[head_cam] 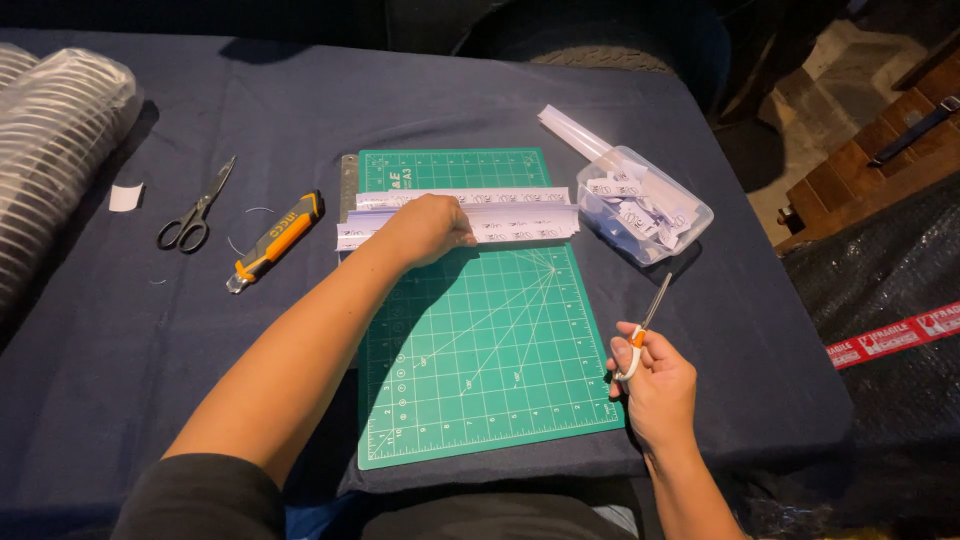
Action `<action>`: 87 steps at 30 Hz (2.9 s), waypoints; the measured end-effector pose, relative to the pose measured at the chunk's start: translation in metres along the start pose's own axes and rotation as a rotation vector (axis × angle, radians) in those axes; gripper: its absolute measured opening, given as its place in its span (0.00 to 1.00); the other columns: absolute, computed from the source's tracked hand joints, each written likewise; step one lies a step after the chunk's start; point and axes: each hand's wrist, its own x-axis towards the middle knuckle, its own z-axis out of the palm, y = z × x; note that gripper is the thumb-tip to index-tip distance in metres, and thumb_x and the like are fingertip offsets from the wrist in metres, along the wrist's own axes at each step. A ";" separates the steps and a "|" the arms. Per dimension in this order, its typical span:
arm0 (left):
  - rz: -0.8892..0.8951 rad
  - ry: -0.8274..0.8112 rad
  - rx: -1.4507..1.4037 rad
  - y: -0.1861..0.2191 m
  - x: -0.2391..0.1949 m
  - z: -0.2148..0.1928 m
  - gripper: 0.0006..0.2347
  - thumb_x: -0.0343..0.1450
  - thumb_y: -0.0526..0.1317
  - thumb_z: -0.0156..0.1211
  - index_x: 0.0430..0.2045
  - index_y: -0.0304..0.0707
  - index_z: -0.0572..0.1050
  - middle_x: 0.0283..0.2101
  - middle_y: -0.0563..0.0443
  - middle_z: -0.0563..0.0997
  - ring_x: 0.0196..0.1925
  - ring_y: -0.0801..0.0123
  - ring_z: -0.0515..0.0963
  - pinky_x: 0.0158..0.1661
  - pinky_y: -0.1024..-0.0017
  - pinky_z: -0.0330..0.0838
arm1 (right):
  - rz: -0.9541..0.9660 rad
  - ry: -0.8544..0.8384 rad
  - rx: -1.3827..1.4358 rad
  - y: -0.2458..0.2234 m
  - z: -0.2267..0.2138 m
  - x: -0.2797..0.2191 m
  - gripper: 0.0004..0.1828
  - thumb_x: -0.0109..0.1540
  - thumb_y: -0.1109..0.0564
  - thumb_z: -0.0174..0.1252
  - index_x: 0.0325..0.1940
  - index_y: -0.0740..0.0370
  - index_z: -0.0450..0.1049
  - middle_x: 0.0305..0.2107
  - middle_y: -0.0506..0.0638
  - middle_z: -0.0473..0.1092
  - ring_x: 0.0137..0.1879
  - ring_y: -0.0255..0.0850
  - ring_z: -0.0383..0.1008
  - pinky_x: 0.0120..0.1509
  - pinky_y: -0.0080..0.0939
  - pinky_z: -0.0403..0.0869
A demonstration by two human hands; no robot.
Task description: Cutting individual labels from a printed paper strip using scissors on a cutting mat.
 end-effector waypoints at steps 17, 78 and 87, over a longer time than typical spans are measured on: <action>0.594 0.453 0.375 0.023 -0.048 0.031 0.05 0.74 0.35 0.52 0.28 0.36 0.71 0.31 0.45 0.72 0.31 0.52 0.75 0.28 0.56 0.70 | -0.112 0.020 0.045 0.020 -0.003 0.009 0.15 0.66 0.57 0.62 0.54 0.69 0.77 0.21 0.56 0.72 0.16 0.38 0.68 0.20 0.32 0.68; 0.388 0.696 0.159 0.106 -0.095 0.030 0.13 0.76 0.41 0.49 0.17 0.46 0.70 0.13 0.56 0.63 0.17 0.62 0.71 0.31 0.67 0.60 | 0.017 -0.476 -0.061 0.007 0.045 -0.026 0.22 0.60 0.61 0.70 0.57 0.72 0.79 0.23 0.54 0.76 0.23 0.31 0.73 0.26 0.30 0.74; 0.504 0.650 -0.077 0.110 -0.098 0.029 0.11 0.74 0.39 0.53 0.19 0.44 0.70 0.15 0.55 0.65 0.20 0.60 0.73 0.35 0.67 0.65 | -0.017 -0.506 0.015 0.009 0.051 -0.023 0.23 0.62 0.58 0.67 0.58 0.73 0.77 0.24 0.60 0.78 0.24 0.35 0.76 0.25 0.35 0.78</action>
